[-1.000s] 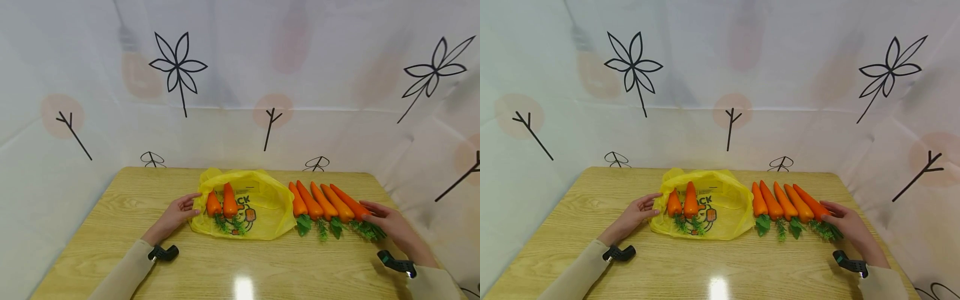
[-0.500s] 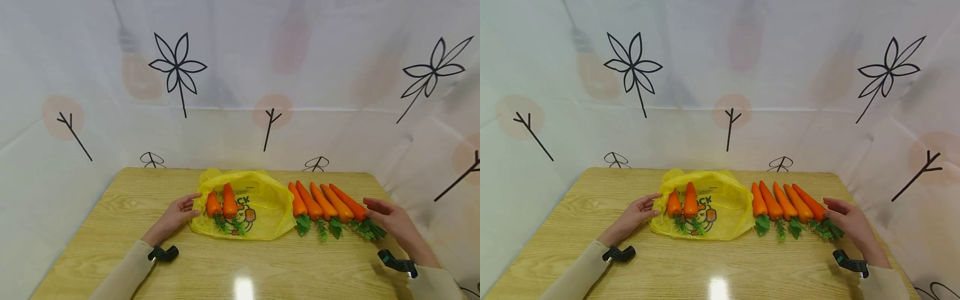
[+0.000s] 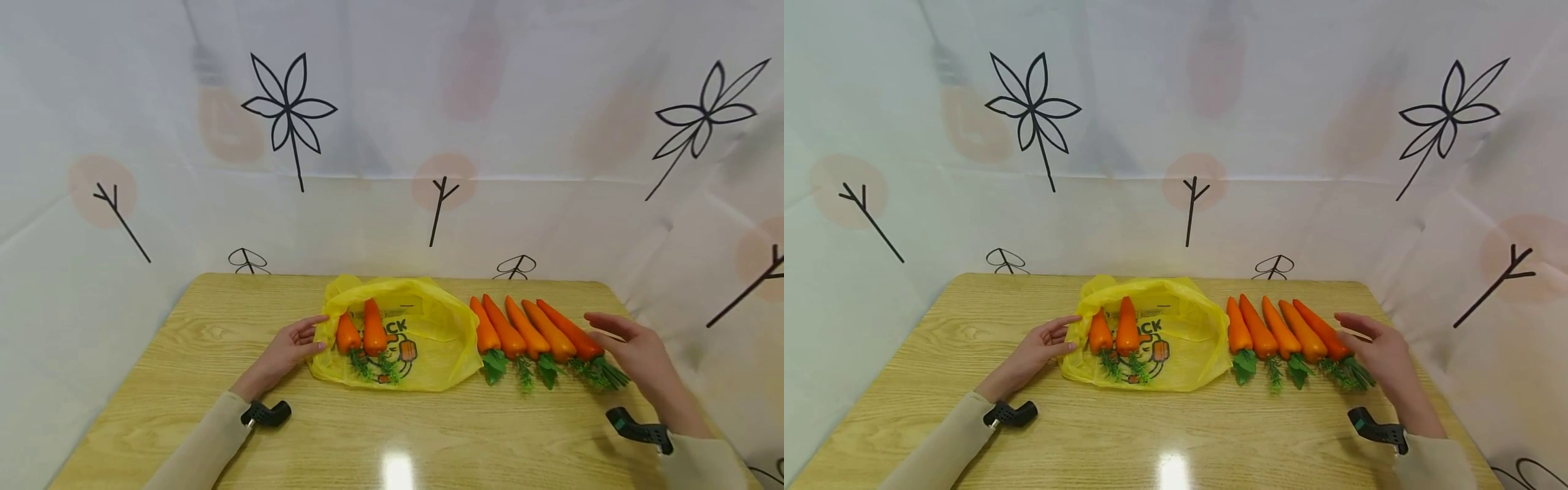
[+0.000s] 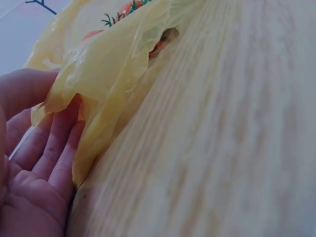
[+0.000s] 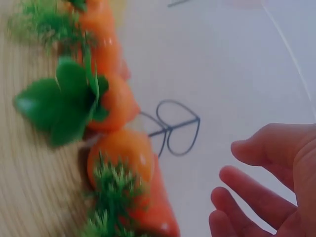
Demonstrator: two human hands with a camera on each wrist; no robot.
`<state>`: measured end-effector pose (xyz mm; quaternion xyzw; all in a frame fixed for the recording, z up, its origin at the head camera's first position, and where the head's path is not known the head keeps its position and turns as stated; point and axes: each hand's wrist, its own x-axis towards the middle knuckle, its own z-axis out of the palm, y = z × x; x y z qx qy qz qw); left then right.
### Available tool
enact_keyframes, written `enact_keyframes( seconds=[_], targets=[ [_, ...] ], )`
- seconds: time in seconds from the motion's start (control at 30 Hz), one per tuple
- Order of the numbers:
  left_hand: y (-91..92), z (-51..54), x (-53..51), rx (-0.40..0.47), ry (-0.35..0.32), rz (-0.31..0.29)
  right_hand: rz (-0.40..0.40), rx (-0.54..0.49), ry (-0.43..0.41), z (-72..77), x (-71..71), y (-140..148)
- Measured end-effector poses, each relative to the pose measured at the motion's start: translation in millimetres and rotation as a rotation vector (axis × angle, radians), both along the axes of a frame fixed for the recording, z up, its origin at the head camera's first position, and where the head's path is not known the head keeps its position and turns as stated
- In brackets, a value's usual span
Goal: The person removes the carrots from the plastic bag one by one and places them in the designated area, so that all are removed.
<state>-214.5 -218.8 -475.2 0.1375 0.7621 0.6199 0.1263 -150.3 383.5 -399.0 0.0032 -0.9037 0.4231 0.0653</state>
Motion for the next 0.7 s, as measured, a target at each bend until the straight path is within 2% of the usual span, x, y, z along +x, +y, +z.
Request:
enact_keyframes(
  seconds=[0.13,0.3,0.5,0.7],
  targets=[
    [0.5,0.9,0.6,0.002,-0.003,-0.001,0.028,-0.029,0.062,2.5,1.6,-14.6],
    [0.7,2.1,0.9,0.001,0.0,-0.007,0.089,-0.117,0.114,4.6,1.4,-38.1],
    [0.2,1.8,1.3,0.006,0.001,-0.008,0.142,-0.187,0.129,4.0,-0.4,-70.2],
    [-1.0,-1.7,-1.5,-0.007,-0.003,-0.012,0.217,-0.2,0.132,-6.2,0.1,-104.7]
  ],
)
